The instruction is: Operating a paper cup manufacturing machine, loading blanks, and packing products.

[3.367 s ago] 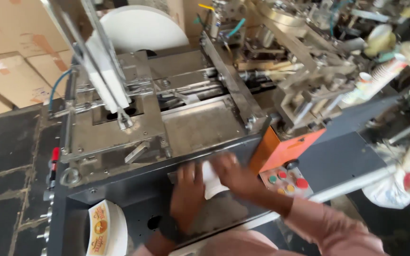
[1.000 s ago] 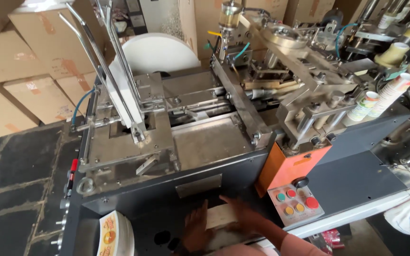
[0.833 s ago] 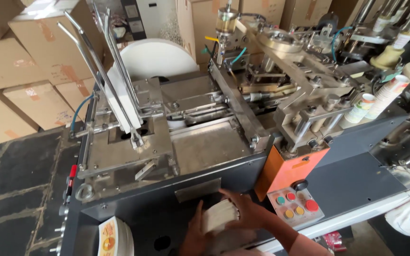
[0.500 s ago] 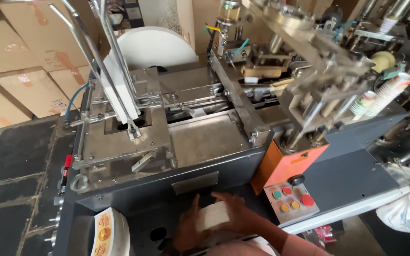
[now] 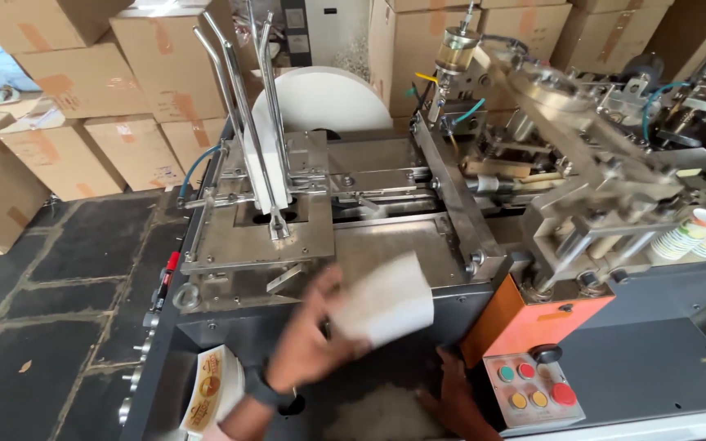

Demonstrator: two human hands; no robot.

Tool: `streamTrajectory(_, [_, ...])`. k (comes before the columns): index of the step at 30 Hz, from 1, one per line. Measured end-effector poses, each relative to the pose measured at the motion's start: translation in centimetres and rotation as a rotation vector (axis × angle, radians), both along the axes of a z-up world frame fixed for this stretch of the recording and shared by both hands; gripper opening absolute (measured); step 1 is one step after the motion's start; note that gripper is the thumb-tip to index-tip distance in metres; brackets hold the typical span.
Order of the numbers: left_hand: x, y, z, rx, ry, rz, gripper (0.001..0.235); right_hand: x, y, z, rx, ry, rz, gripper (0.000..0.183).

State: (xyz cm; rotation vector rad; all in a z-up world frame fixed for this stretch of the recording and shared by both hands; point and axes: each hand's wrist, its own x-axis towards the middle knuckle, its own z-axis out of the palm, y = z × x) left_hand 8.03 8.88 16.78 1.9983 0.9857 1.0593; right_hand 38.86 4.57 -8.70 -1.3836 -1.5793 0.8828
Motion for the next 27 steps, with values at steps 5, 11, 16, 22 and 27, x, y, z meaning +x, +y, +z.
streamTrajectory(5, [-2.6,7.8,17.8,0.198,-0.86,-0.053,0.119,1.1,-1.4,-4.5,0.177,-0.564,-0.12,0.078])
streamTrajectory(11, [-6.4,20.5,29.0,0.082,-0.872,0.035,0.091,2.1,0.1,-7.4,0.177,-0.539,-0.182,0.081])
streamTrajectory(16, [-13.1,38.3,25.2,-0.255,-0.553,0.297,0.067,1.7,-0.1,-5.5,0.081,-0.548,-0.198,0.076])
streamTrajectory(22, [-14.9,36.0,14.2,-0.638,-0.432,0.448,0.045,-0.1,-2.0,-1.3,0.081,-0.566,-0.144,0.062])
streamTrajectory(27, [-14.9,28.9,14.2,-0.565,-0.594,0.359,0.036,1.7,-0.1,-5.3,0.154,-0.663,-0.105,0.055])
